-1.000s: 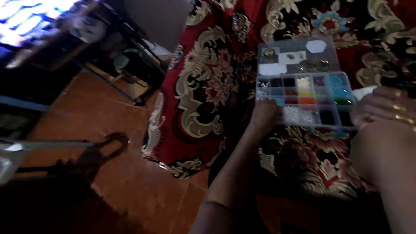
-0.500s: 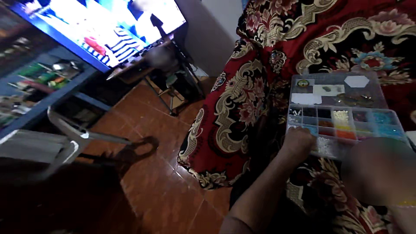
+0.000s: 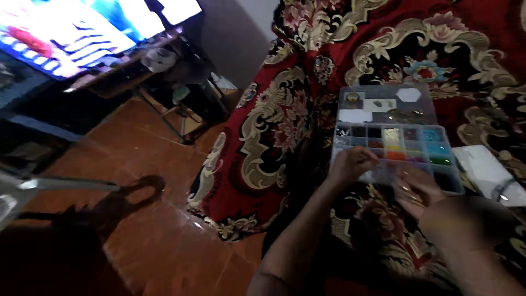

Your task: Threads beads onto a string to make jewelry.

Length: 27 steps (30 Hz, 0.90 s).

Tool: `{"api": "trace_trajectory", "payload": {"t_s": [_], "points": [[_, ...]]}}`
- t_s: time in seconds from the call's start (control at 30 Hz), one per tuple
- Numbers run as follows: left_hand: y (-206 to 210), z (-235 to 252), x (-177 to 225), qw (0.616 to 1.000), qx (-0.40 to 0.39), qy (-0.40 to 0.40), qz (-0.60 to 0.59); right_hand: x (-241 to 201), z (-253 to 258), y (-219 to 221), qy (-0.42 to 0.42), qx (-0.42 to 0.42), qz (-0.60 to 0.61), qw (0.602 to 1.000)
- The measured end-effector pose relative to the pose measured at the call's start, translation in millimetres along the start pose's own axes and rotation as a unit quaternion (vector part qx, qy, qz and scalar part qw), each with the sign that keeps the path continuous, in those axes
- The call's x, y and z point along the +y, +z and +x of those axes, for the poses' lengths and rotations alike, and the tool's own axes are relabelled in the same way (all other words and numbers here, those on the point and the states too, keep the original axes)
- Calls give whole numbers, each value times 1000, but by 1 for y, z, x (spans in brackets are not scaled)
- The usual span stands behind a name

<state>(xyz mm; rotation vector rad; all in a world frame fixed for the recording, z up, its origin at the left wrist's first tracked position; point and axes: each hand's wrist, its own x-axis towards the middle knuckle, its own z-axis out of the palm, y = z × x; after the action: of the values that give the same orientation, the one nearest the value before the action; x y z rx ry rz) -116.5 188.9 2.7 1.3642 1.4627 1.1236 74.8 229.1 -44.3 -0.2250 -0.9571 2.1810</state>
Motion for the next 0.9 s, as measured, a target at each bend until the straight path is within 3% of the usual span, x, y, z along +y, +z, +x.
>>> {"api": "trace_trajectory", "payload": {"t_s": [0.13,0.37,0.47,0.9], "points": [[9,-1,1,969,13,-88,-229,1,-1,13,-23,73,-83,994],[22,-2,-5,912,-26,-143,-383,6,-5,29,-62,128,-215,966],[23,-3,-4,897,-34,-169,-408,10,-4,30,-78,144,-232,959],[21,-3,-9,894,-57,-152,-418,16,-3,32,-100,194,-229,949]]}}
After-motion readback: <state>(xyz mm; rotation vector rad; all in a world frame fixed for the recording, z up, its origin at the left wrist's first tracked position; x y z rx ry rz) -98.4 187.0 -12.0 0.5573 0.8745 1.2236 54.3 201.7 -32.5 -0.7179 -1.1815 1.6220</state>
